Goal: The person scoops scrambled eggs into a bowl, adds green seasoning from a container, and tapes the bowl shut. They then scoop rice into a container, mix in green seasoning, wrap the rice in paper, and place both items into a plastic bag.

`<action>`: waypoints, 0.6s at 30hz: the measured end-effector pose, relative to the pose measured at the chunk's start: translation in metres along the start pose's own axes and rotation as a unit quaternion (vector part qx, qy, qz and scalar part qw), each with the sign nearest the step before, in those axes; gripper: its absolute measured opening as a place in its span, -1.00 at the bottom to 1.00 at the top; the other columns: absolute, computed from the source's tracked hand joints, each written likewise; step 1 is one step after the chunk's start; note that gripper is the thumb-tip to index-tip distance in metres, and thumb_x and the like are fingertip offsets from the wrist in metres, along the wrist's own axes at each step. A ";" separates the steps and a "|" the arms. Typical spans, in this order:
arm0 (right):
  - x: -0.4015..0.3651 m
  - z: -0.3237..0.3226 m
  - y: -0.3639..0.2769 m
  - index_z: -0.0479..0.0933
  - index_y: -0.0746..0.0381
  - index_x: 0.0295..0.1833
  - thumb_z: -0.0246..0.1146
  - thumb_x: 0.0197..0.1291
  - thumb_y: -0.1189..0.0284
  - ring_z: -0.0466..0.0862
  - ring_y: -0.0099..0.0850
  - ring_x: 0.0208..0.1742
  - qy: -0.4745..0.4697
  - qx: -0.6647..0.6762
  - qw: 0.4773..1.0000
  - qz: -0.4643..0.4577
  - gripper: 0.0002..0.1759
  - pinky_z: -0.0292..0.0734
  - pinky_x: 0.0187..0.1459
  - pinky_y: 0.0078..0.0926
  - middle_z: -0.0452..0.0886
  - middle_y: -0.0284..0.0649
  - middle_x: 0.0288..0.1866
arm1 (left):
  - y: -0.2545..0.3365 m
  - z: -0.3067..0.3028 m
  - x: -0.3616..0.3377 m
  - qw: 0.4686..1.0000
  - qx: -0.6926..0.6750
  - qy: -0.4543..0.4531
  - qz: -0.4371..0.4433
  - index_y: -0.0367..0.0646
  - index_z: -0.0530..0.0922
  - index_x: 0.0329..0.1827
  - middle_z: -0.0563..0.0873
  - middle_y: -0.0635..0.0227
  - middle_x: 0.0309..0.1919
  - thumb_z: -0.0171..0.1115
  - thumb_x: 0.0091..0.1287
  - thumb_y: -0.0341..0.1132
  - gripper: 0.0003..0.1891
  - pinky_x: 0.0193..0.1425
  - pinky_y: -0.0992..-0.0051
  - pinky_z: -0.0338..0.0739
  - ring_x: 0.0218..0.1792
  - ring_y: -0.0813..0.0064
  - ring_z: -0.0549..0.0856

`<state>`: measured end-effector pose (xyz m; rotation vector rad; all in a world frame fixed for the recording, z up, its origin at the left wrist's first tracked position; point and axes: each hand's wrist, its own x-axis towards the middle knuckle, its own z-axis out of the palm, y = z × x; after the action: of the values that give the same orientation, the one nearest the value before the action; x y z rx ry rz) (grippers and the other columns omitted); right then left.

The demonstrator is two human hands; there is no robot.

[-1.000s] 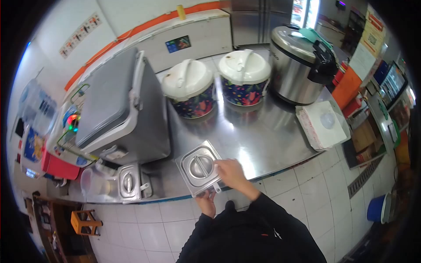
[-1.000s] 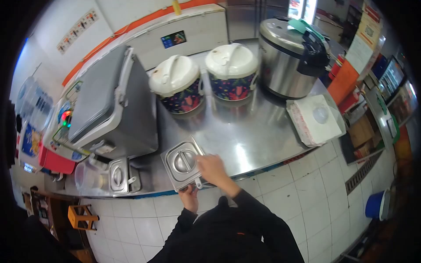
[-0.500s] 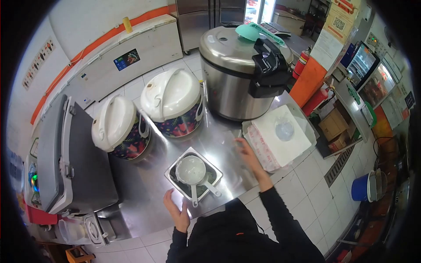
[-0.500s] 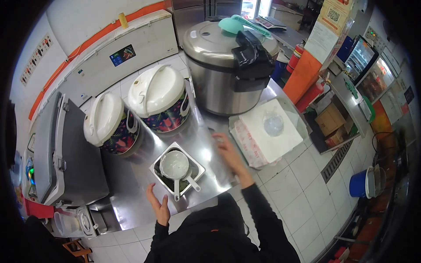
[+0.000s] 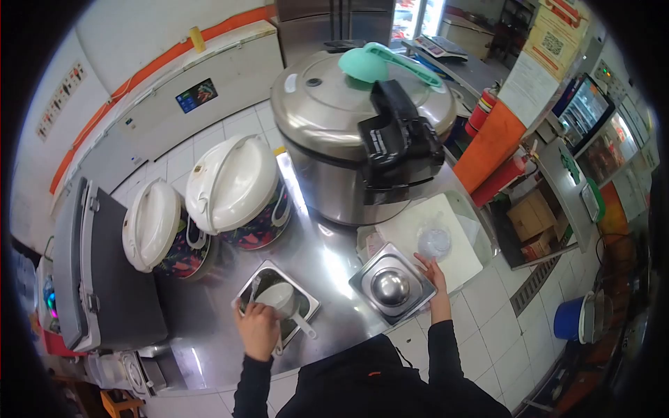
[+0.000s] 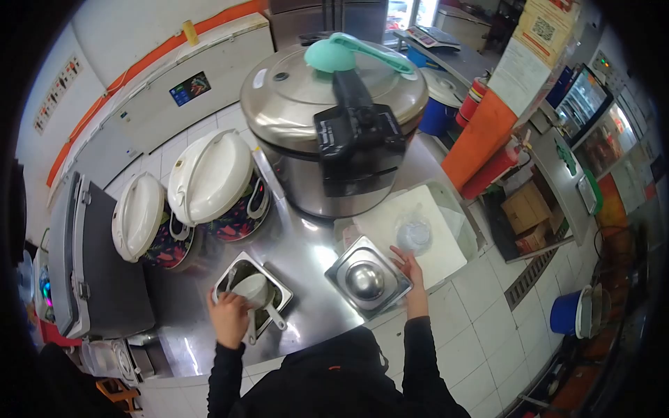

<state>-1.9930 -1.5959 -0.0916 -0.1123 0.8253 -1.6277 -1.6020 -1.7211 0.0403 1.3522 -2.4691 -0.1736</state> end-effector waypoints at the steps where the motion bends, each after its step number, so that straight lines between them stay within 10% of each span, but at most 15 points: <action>1: -0.006 -0.006 -0.004 0.28 0.29 0.18 -0.14 0.28 0.07 0.54 -0.32 -0.04 0.004 0.003 1.000 -0.007 -0.44 0.45 -0.01 -0.43 0.51 -0.05 -0.05 | 0.008 -0.021 0.008 1.000 -0.017 0.014 0.009 -0.12 0.53 -0.62 0.56 0.35 -0.56 0.15 -0.11 -0.43 -0.99 0.23 0.11 0.13 -0.30 0.36 0.55; 5: -0.016 0.006 -0.024 0.34 0.27 0.14 -0.06 0.26 0.17 0.54 -0.36 -0.05 0.105 -0.143 0.984 -0.027 -0.52 0.41 0.01 -0.41 0.55 -0.13 -0.12 | 0.059 -0.057 0.049 0.988 -0.072 0.007 0.138 -0.14 0.51 -0.57 0.55 0.31 -0.52 0.13 -0.10 -0.46 -0.98 0.07 0.21 0.30 -0.31 0.32 0.55; 10: -0.006 0.028 -0.042 0.47 0.27 -0.01 0.10 0.12 0.47 0.53 -0.54 -0.16 0.106 -0.577 0.798 -0.140 -0.70 0.37 -0.05 -0.54 0.57 -0.25 -0.23 | 0.093 0.039 0.098 0.955 -0.002 -0.129 0.268 -0.20 0.48 -0.50 0.54 0.25 -0.41 0.06 -0.06 -0.45 -0.93 -0.25 0.37 0.47 -0.28 0.29 0.58; 13: -0.003 0.104 -0.094 0.49 0.33 -0.08 0.13 0.09 0.54 0.54 -0.56 -0.24 0.063 -0.483 0.818 -0.307 -0.75 0.37 -0.12 -0.63 0.59 -0.28 -0.31 | 0.079 0.119 0.099 0.950 0.051 -0.140 0.273 -0.21 0.51 -0.47 0.54 0.22 -0.35 0.07 -0.04 -0.41 -0.89 -0.22 0.36 0.49 -0.24 0.30 0.58; 18: 0.022 0.244 -0.207 0.50 0.32 -0.11 0.08 0.10 0.57 0.53 -0.55 -0.22 -0.015 -0.506 0.654 -0.563 -0.78 0.37 -0.12 -0.61 0.58 -0.24 -0.25 | 0.103 0.071 0.124 0.925 0.053 -0.132 0.352 -0.19 0.56 -0.47 0.53 0.26 -0.18 0.08 0.00 -0.34 -0.86 -0.10 0.35 0.46 -0.13 0.32 0.53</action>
<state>-2.0466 -1.7238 0.1974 -1.7552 1.7576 -1.9788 -1.7701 -1.7718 0.0273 0.4134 -3.0529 -0.0513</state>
